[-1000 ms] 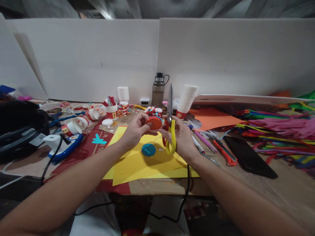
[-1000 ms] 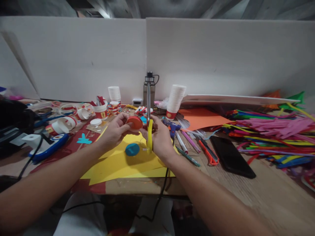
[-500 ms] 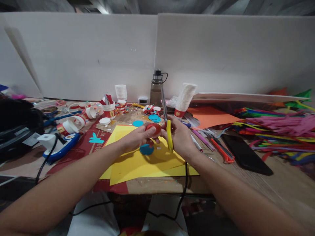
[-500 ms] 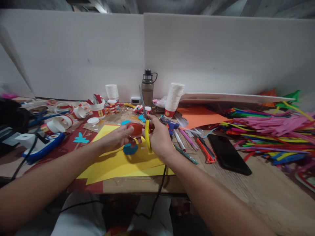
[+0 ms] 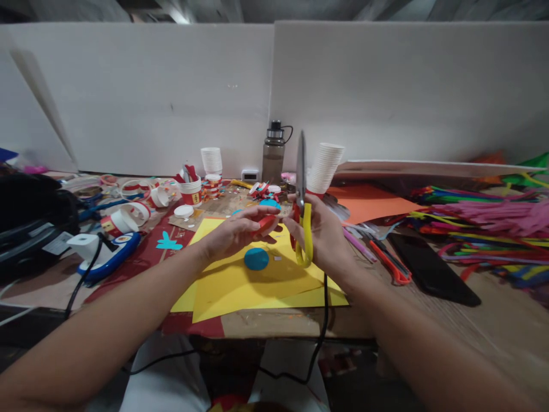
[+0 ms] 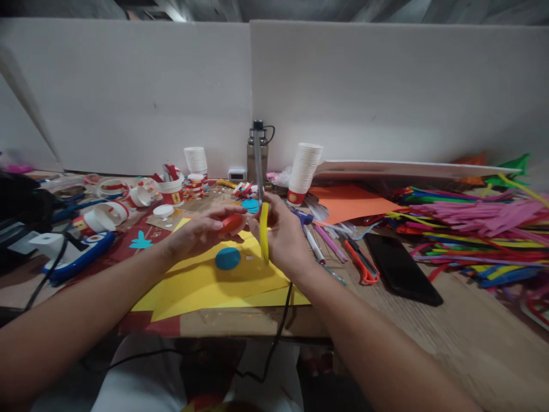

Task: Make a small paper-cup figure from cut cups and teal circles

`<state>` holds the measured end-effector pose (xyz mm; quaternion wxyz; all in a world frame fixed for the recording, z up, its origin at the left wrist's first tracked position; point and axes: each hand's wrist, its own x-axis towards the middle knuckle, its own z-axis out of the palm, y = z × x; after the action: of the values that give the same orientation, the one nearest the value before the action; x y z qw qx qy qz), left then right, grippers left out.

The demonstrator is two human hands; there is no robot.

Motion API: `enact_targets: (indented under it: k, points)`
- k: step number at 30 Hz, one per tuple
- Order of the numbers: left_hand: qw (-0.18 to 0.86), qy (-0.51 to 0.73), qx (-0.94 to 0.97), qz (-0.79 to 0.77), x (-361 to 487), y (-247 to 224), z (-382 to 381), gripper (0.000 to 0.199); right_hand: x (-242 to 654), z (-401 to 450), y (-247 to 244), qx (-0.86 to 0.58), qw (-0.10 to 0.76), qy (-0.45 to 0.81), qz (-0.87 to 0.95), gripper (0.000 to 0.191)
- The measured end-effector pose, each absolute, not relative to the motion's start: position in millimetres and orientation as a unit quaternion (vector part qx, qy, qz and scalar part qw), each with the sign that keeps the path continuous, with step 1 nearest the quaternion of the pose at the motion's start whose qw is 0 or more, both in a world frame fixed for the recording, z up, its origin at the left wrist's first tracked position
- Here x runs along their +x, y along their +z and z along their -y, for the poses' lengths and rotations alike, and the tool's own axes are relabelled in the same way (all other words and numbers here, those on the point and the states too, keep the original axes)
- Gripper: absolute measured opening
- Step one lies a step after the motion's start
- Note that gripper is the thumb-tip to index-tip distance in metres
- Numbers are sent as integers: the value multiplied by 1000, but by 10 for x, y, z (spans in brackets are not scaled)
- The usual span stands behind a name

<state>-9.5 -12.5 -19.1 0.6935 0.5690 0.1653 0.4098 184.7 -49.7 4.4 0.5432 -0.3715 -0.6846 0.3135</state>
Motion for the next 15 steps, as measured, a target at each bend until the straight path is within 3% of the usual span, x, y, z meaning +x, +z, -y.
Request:
enact_targets:
  k: [3,7,15]
  points:
    - [636,461,596,-166,-154,-129,93,45,1852,547,104,-373,555,282,688,34]
    - [580,530,596,-165,-206,-26,86,41,1867,560,116,-351,529,316,705,37]
    - [563,568,583,-145,-251,37,111,47,1841,609,56,-426,454,326,712,32]
